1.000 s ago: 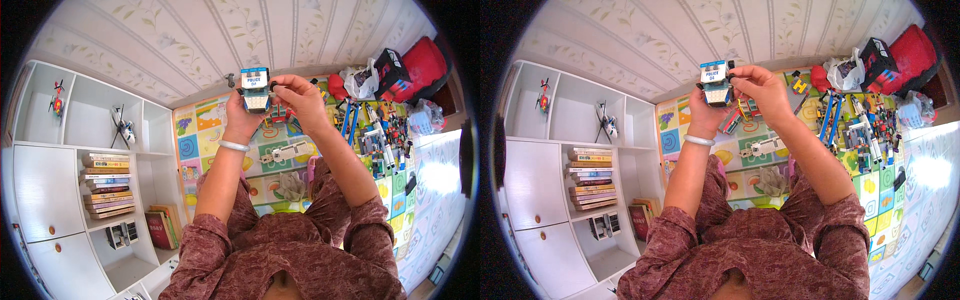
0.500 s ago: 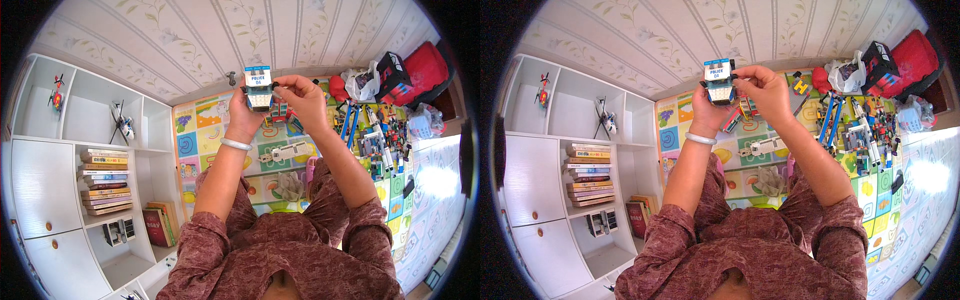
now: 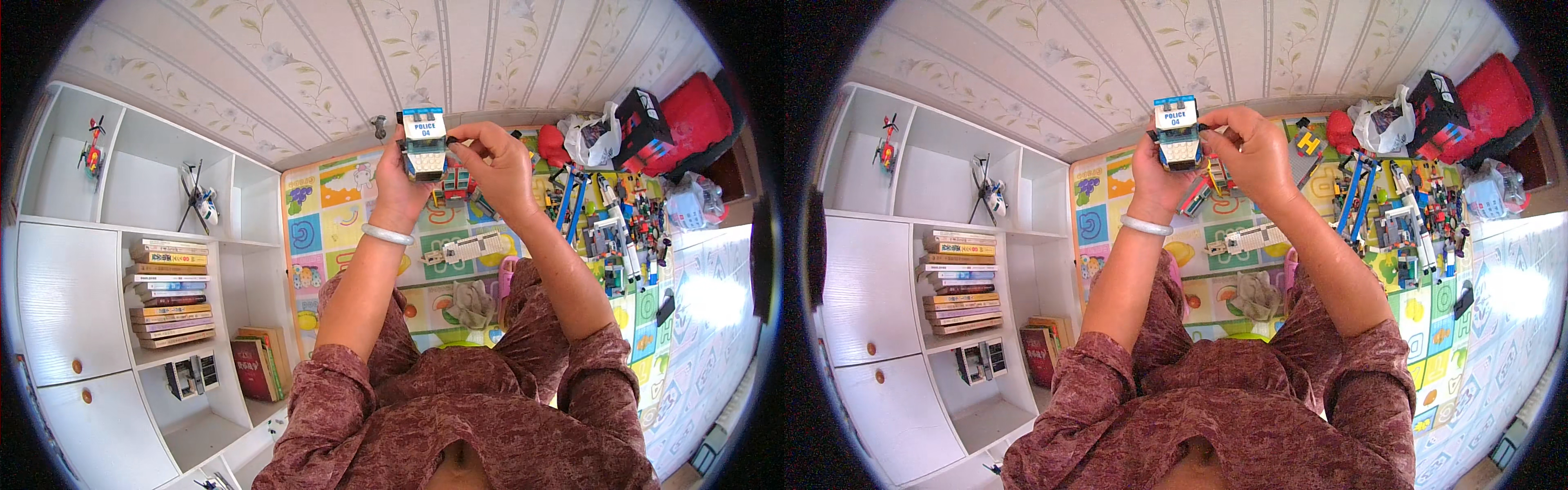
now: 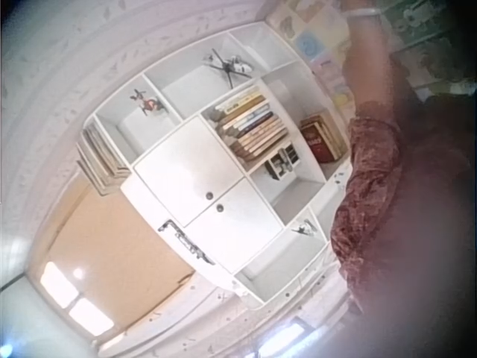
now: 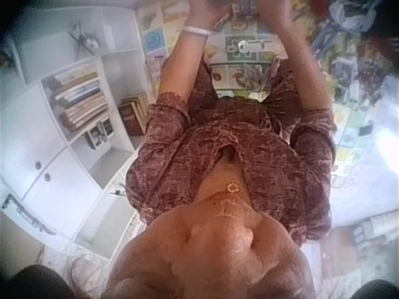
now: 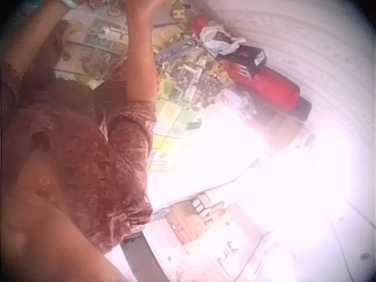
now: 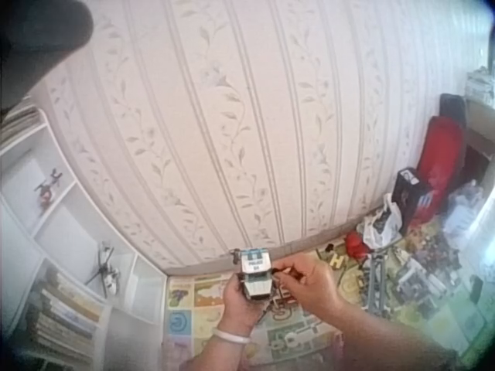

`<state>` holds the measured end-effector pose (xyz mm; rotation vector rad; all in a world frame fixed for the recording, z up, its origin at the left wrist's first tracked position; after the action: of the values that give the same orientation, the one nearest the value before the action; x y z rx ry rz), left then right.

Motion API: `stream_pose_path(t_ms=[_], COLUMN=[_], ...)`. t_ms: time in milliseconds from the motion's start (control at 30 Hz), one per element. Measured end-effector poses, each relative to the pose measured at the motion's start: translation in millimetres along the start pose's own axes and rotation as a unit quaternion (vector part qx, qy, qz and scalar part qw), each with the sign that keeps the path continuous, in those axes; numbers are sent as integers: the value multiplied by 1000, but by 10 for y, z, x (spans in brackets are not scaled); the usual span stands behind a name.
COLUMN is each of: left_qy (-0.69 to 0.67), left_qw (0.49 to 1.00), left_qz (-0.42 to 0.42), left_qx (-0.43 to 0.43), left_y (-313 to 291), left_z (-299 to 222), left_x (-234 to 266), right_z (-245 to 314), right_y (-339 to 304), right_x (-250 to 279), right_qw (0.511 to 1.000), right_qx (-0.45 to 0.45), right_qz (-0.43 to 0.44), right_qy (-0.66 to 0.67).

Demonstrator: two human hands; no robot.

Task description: Assembling a LEGO police vehicle on a play mat.

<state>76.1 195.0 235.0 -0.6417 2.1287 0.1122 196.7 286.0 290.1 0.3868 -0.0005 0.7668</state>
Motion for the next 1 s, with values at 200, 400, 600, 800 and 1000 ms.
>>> stream_pose_path(t_ms=[200, 400, 600, 800, 1000], left_qy=[14, 16, 15, 17, 40], left_qw=[999, 1000, 1000, 999, 996], left_qz=[-17, 5, -1, 13, -1], left_qx=[-25, -17, -8, -43, -80], left_y=[10, -24, -24, -11, -13], left_z=[-24, -48, -53, -64, -79], left_x=[-36, -109, -104, -108, -113], right_z=[-95, -223, -240, -277, -291], right_y=[5, 10, -6, -18, -23], right_x=[-5, -30, -52, -94, -83], right_qw=[999, 959, 923, 905, 912], right_qx=[-21, -149, -204, -221, -217], right_qz=[-4, -24, -20, -3, -6], right_qy=[29, 238, 324, 363, 348])
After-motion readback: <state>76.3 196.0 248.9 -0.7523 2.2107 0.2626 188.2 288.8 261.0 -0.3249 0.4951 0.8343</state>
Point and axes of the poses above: each hand's wrist, its own y-axis towards the middle knuckle, its own x-axis out of the back of the hand, z = x × y, the point moved 3 cm from there along y, towards the middle knuckle, and after that the axes turned 3 degrees about y, right-handed, at the moved point
